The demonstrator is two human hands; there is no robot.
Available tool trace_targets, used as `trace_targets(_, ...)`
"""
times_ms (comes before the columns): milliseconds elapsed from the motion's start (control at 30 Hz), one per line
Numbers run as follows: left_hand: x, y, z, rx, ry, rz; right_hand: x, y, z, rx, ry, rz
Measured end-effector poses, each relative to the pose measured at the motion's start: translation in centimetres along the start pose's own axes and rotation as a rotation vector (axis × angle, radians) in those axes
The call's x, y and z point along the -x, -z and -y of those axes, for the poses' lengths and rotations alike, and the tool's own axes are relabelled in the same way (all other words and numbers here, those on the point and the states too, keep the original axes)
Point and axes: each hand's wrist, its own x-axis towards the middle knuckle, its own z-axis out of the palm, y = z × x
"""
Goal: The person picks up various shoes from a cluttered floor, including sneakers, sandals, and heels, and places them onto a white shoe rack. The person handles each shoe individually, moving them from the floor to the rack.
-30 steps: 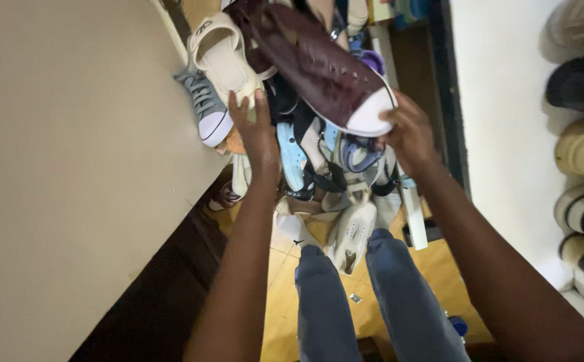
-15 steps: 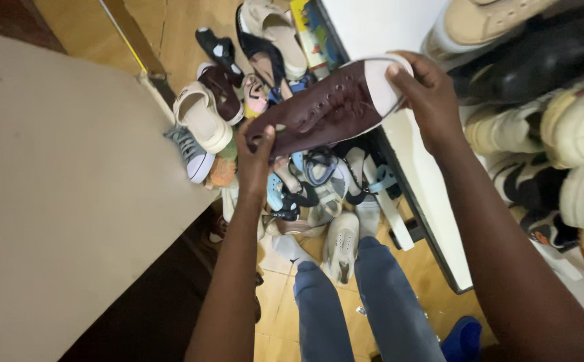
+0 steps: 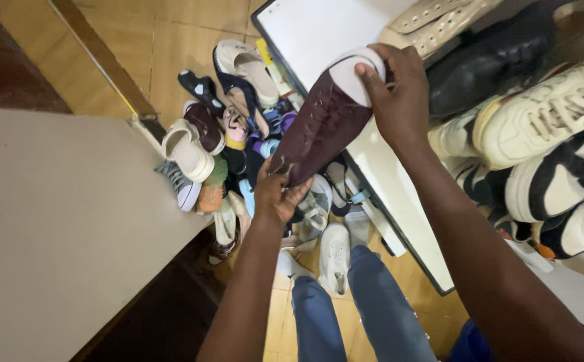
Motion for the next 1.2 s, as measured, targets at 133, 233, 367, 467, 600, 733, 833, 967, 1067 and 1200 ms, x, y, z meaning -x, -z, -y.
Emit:
trace_targets(133,1.3,-3.4,-2.2,-0.139,-0.063,0.360,-3.3,2.5,-3.4,0.097,0.059,-0.015)
trace_targets(233,1.2,-6.9,-5.6,-0.198,-0.103,0.458,-5.4,3.9,-5.0,0.013,0.007,0.025)
trace_targets(367,-0.8,-13.4,-8.2,-0.214,-0.149,0.447,-6.3,5.9,-6.1,-0.044,-0.039,0.027)
trace_targets(467,-3.7,-18.5,-9.1,-0.258,-0.153,0.346,-6.4,6.5,-7.1,-0.130,-0.080,0.000)
trace_targets(600,-8.6,-24.2,-9.1,-0.333,-0.114,0.231,-7.0,7.6,-7.9,-0.208,-0.156,-0.033)
trace_targets(733,-14.5,-27.2,-8.6,-0.430,-0.112,0.354,-7.0,7.7,-8.2,-0.207,-0.239,-0.033)
trace_targets(833,-18.2,-28.1,-9.0,-0.454,-0.033,0.314,-6.4,6.1,-7.2,-0.366,-0.430,0.065)
trace_targets(967,-22.1,-28.0,-9.3,-0.693,-0.084,0.484,-5.4,4.9,-6.4,-0.480,-0.369,0.165)
trace_targets(1067,-23.3,-28.9,-9.8,-0.977,-0.179,0.443,-5.6,4.3,-7.1,-0.472,-0.372,0.170)
trace_targets(1200,-24.4,-30.2,-9.0,-1.072,-0.290,0.191,-5.5,3.9,-7.7,-0.488,-0.411,0.179)
